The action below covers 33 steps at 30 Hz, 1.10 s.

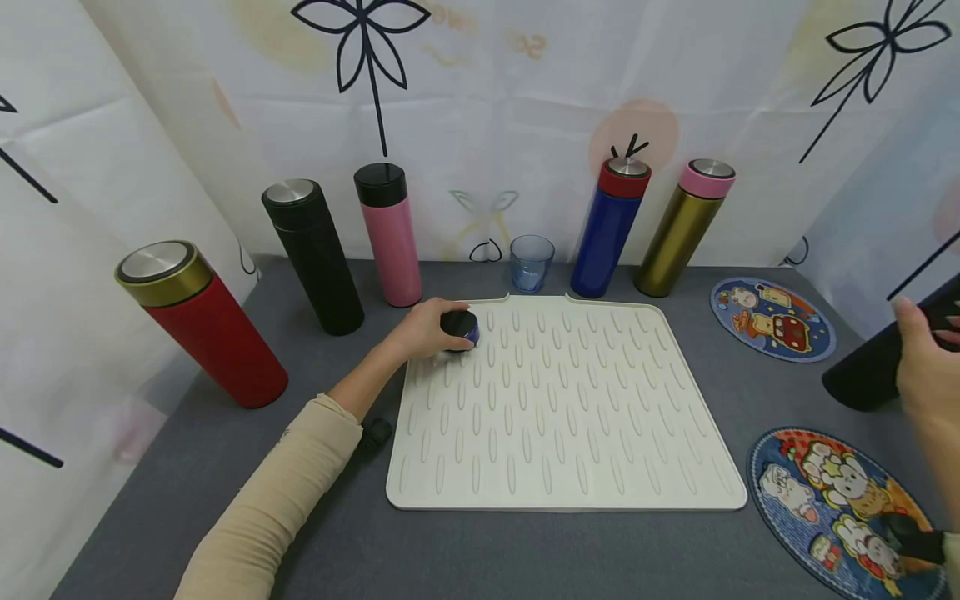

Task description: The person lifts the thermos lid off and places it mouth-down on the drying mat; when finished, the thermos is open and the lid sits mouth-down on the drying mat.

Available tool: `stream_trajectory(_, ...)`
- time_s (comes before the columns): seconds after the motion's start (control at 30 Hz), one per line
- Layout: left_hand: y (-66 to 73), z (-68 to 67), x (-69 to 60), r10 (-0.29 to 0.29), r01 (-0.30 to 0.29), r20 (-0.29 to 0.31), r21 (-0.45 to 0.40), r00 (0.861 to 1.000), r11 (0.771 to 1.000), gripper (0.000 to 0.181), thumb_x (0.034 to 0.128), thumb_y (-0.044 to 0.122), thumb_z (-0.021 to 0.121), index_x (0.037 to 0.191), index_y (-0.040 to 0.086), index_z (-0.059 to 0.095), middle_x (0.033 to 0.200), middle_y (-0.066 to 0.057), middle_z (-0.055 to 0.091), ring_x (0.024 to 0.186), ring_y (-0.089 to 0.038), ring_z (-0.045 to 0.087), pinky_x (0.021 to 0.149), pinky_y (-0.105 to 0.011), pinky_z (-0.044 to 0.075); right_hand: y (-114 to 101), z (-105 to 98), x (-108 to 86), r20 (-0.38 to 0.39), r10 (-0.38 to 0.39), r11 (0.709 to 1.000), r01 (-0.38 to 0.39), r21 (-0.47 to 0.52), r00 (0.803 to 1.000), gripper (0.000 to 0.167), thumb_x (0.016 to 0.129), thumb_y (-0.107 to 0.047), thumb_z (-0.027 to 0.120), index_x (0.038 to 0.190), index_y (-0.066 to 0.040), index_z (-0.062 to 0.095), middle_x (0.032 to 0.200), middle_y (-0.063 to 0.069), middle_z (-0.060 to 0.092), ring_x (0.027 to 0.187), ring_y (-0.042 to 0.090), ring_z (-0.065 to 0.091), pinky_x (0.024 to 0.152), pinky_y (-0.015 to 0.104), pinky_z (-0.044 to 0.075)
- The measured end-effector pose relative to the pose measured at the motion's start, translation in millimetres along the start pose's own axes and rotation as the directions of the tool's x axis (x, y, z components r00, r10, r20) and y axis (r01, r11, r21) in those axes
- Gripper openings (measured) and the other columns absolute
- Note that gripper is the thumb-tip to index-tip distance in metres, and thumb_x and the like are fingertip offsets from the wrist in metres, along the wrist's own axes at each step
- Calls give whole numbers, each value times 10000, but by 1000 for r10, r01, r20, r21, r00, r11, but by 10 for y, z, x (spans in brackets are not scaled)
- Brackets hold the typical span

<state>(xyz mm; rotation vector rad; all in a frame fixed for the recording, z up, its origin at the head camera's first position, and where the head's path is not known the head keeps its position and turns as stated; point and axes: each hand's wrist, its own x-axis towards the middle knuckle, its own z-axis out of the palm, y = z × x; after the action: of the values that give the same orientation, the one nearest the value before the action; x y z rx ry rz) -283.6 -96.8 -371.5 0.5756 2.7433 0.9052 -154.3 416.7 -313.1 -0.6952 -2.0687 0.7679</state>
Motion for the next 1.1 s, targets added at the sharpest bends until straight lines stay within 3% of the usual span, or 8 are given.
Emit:
stream_trajectory(0.07, -2, 5, 2, -1, 1, -2, 1, 1000, 1000, 709, 811, 272, 778, 1424, 115, 459, 1353, -135, 480, 1181, -271, 459, 912, -427, 428, -56, 50, -30, 20, -61, 998, 60, 28, 998, 525, 934, -399, 576, 1407, -241, 410, 1266, -165, 420, 1124, -19, 409, 1001, 159, 308)
stream_trajectory(0.13, -1, 9, 2, -3, 3, -3, -1, 1000, 1000, 711, 810, 273, 778, 1424, 114, 459, 1354, -134, 479, 1186, -271, 456, 920, -429, 424, -80, 115, -38, 57, -176, 982, 171, 86, 983, 547, 918, -309, 631, 1408, -226, 403, 1254, -165, 421, 1113, -29, 402, 1005, 159, 317)
stream_trajectory(0.23, 1, 18, 4, -5, 5, -2, 2, 1000, 1000, 713, 811, 280, 776, 1426, 114, 457, 1353, -134, 480, 1186, -270, 456, 927, -430, 421, -110, 220, -37, 162, -235, 966, 212, 148, 959, 601, 901, -246, 662, 1434, -217, 385, 1319, -41, 458, 1168, 16, 414, 1026, 178, 307)
stream_trajectory(0.4, 6, 28, 5, -7, 7, 0, 6, 1000, 1000, 714, 814, 290, 773, 1428, 118, 453, 1343, -135, 484, 1173, -264, 460, 925, -423, 422, -216, 397, -17, 337, -197, 974, 144, 176, 921, 658, 899, -256, 664, 1471, -233, 341, 1405, 84, 412, 1245, 113, 419, 1052, 229, 303)
stream_trajectory(0.63, 17, 34, 15, -3, 3, -3, 8, 1000, 1000, 708, 813, 279, 774, 1424, 109, 459, 1344, -137, 487, 1182, -267, 459, 940, -430, 416, -349, 611, 61, 462, -225, 968, 141, 209, 858, 720, 896, -318, 661, 1496, -204, 279, 1335, 97, 402, 1195, 143, 442, 1035, 280, 353)
stream_trajectory(0.9, 15, 44, 13, -11, 11, 6, 4, 1000, 1000, 705, 814, 284, 773, 1423, 112, 460, 1352, -136, 477, 1193, -267, 452, 947, -430, 414, -552, 901, 142, 484, -181, 968, 70, 239, 856, 724, 893, -388, 645, 1494, -218, 278, 1328, 77, 426, 1211, 198, 437, 1040, 293, 350)
stream_trajectory(1.1, 12, 13, 12, -17, 17, -2, 23, 1000, 1000, 700, 811, 286, 775, 1418, 120, 468, 1342, -141, 482, 1187, -270, 456, 943, -426, 414, -793, 1127, 153, 551, -166, 968, 28, 249, 818, 815, 871, -471, 634, 1511, -208, 202, 1404, 136, 351, 1287, 282, 361, 1039, 389, 354)
